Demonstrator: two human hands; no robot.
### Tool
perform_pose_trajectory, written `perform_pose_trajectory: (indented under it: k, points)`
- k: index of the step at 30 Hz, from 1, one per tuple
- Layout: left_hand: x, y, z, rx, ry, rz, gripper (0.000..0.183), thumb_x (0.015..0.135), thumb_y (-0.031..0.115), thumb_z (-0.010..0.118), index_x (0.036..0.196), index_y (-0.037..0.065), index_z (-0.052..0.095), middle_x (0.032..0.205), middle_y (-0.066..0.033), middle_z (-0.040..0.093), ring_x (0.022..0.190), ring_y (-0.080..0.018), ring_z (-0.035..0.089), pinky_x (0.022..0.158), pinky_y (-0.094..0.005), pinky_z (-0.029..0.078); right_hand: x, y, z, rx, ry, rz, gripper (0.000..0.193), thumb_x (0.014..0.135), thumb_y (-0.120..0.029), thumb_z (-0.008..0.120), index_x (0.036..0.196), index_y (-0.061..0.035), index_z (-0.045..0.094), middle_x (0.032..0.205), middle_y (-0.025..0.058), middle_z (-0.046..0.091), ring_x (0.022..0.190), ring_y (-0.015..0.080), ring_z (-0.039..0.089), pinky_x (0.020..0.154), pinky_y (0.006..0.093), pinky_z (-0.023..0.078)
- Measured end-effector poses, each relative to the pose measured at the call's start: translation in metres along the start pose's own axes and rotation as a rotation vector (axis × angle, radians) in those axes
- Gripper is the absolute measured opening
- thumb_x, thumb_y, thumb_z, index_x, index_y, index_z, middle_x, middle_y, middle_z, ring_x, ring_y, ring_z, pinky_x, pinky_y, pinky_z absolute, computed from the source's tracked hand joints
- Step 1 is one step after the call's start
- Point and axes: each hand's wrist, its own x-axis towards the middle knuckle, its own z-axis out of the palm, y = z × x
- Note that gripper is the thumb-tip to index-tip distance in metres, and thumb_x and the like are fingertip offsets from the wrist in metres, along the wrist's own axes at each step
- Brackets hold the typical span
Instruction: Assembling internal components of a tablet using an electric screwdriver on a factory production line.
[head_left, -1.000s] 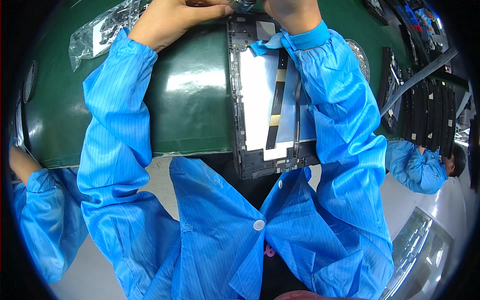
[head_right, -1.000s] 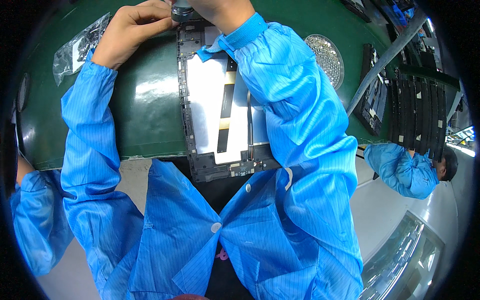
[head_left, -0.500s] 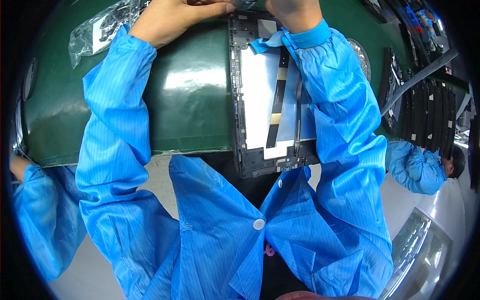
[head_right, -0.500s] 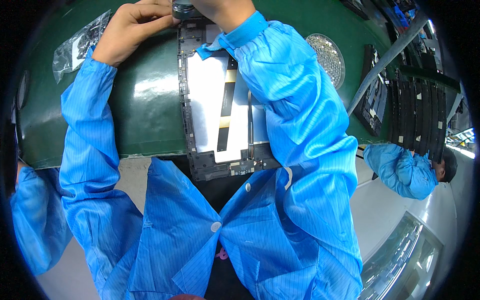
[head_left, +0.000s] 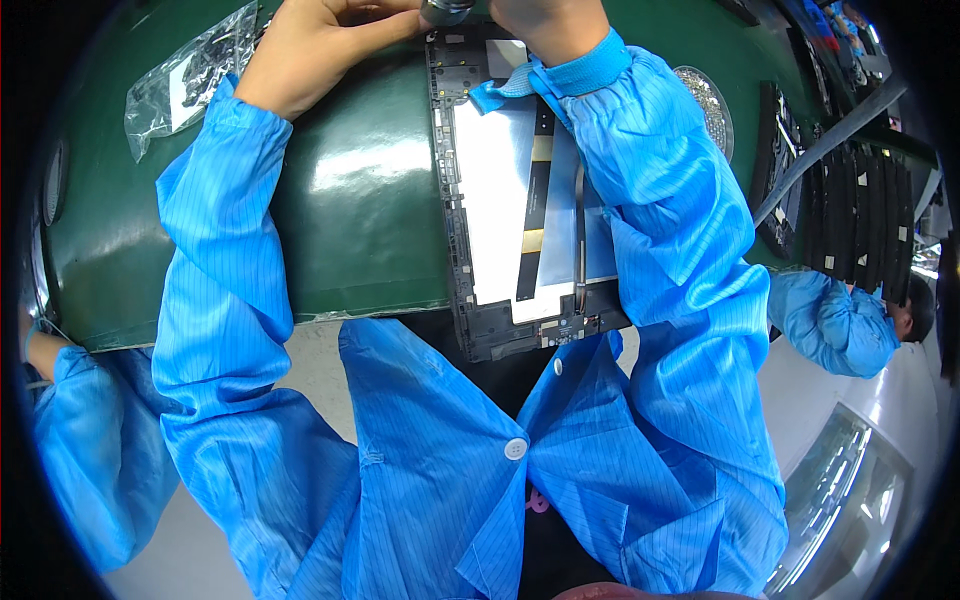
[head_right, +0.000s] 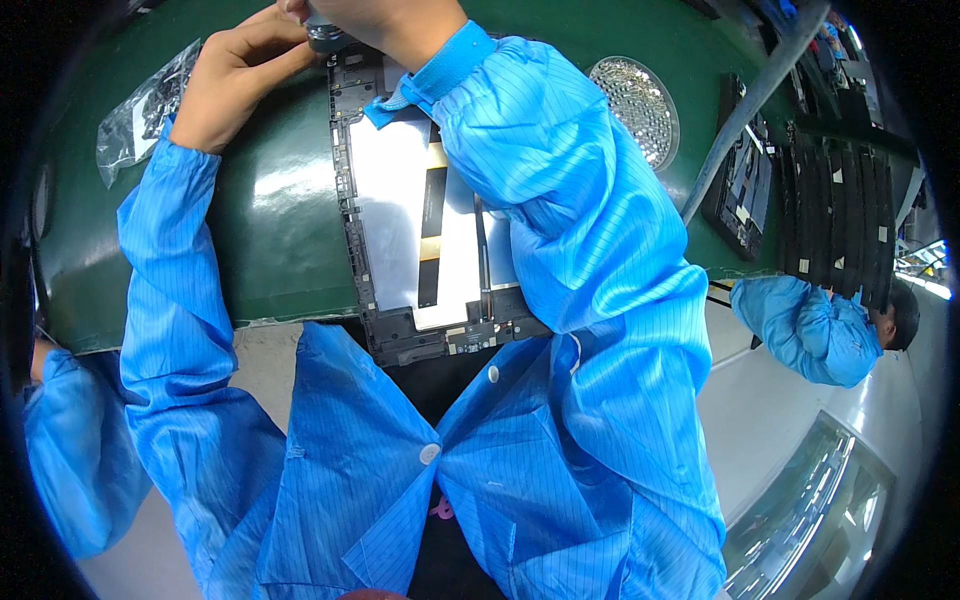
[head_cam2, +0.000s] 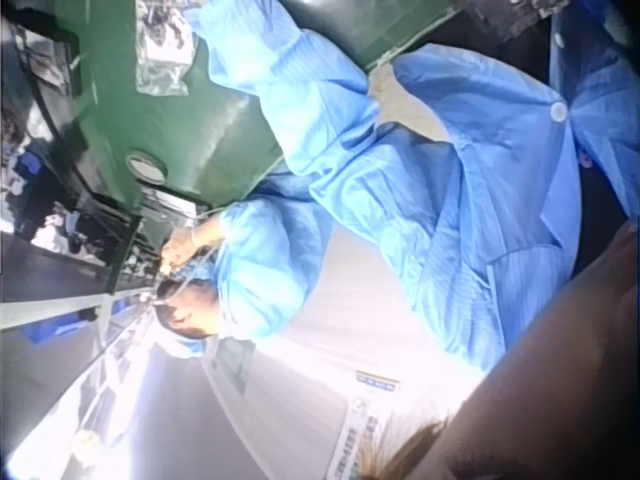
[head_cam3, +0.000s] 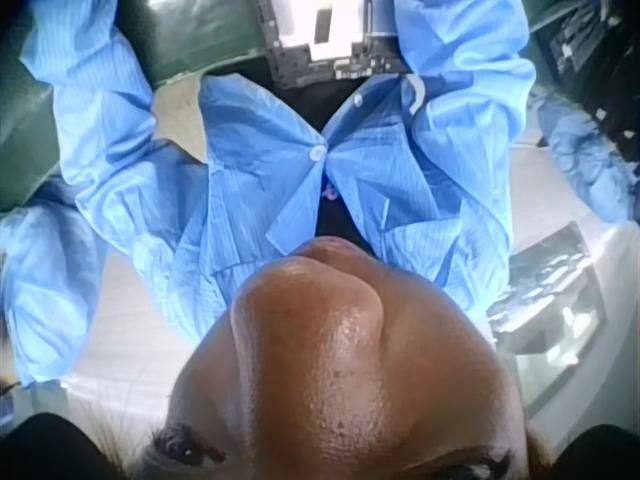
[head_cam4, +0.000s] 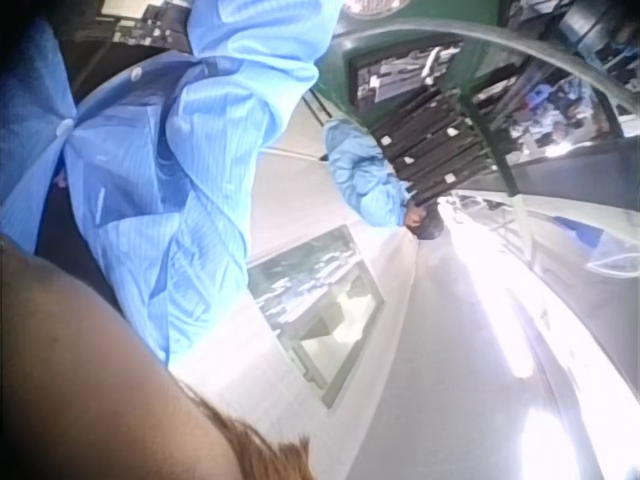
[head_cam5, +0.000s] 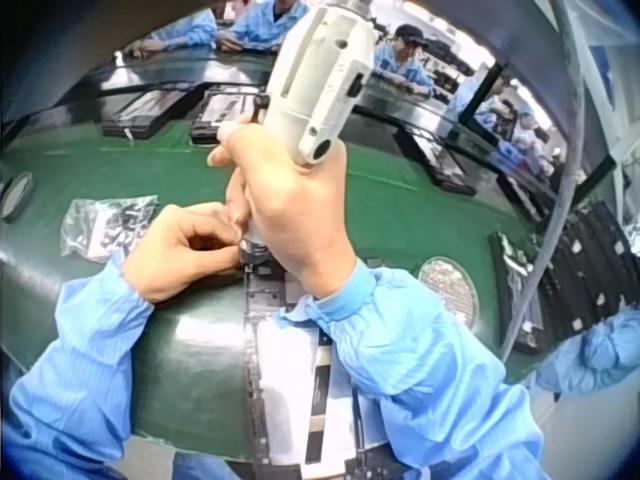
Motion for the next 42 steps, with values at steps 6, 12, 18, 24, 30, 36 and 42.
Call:
perform_pose_trajectory:
  k: [6, 12, 18, 24, 30, 36, 42]
  points:
    - [-0.002, -0.041, -0.018, 0.195, -0.020, -0.069, 0.020, 0.091, 0.012, 0.072, 0.107, 0.000, 0.073, 0.097, -0.0066, 0.072, 0.095, -0.0154, 0.067, 0.093, -0.0297, 0.051, -0.003, -0.004, 0.008, -0.002, 0.034, 0.014, 0.018, 0.092, -0.009, 0.063, 0.080, 0.0034, 0.066, 0.060, 0.0036, 0.061, 0.043, 0.0095, 0.054, 0.040, 0.0258, 0.041]
    - [0.002, -0.039, -0.021, 0.214, -0.076, 0.014, 0.019, 0.093, 0.013, 0.070, 0.106, -0.001, 0.072, 0.095, -0.0056, 0.070, 0.092, -0.0148, 0.066, 0.089, -0.0291, 0.050, -0.001, -0.003, 0.005, 0.013, 0.080, 0.053, 0.016, 0.091, -0.009, 0.063, 0.081, 0.0035, 0.066, 0.063, 0.0053, 0.063, 0.043, 0.0098, 0.054, 0.040, 0.0261, 0.041]
    - [-0.003, -0.011, -0.005, 0.117, -0.030, 0.003, 0.013, 0.088, 0.006, 0.071, 0.095, -0.004, 0.073, 0.091, -0.0066, 0.067, 0.087, -0.0141, 0.062, 0.082, -0.0280, 0.049, -0.004, 0.001, 0.003, 0.075, 0.041, 0.009, 0.015, 0.091, -0.008, 0.063, 0.086, 0.0045, 0.066, 0.070, 0.0081, 0.066, 0.044, 0.0104, 0.055, 0.040, 0.0263, 0.041]
    - [0.000, 0.009, 0.000, 0.014, -0.009, -0.005, 0.008, 0.083, 0.000, 0.073, 0.088, -0.006, 0.072, 0.090, -0.0079, 0.067, 0.084, -0.0137, 0.061, 0.077, -0.0271, 0.049, -0.002, 0.000, 0.000, 0.049, 0.031, 0.001, 0.015, 0.092, -0.009, 0.063, 0.088, 0.0042, 0.066, 0.072, 0.0089, 0.067, 0.045, 0.0106, 0.055, 0.039, 0.0261, 0.041]
    - [-0.001, 0.011, -0.001, 0.010, -0.008, -0.049, 0.008, 0.083, 0.001, 0.074, 0.086, -0.006, 0.071, 0.089, -0.0077, 0.067, 0.083, -0.0138, 0.060, 0.077, -0.0282, 0.049, -0.001, 0.000, 0.001, 0.025, 0.004, 0.073, 0.016, 0.091, -0.009, 0.063, 0.081, 0.0024, 0.067, 0.060, 0.0045, 0.062, 0.043, 0.0098, 0.054, 0.039, 0.0255, 0.040]
    - [-0.001, -0.030, -0.015, 0.323, -0.042, 0.009, 0.019, 0.090, 0.013, 0.069, 0.098, -0.004, 0.073, 0.091, -0.0077, 0.067, 0.086, -0.0154, 0.062, 0.084, -0.0301, 0.049, 0.000, 0.003, 0.006, -0.086, -0.034, -0.022, 0.021, 0.091, -0.010, 0.063, 0.074, 0.0026, 0.065, 0.058, 0.0024, 0.060, 0.044, 0.0086, 0.054, 0.040, 0.0248, 0.039]
    - [0.002, -0.028, -0.016, 0.328, -0.030, -0.015, 0.020, 0.089, 0.011, 0.068, 0.097, -0.005, 0.073, 0.088, -0.0082, 0.068, 0.084, -0.0153, 0.061, 0.082, -0.0298, 0.048, 0.001, 0.003, 0.008, -0.107, 0.004, 0.014, 0.023, 0.091, -0.011, 0.063, 0.072, 0.0019, 0.064, 0.059, 0.0021, 0.061, 0.045, 0.0080, 0.054, 0.041, 0.0254, 0.040]
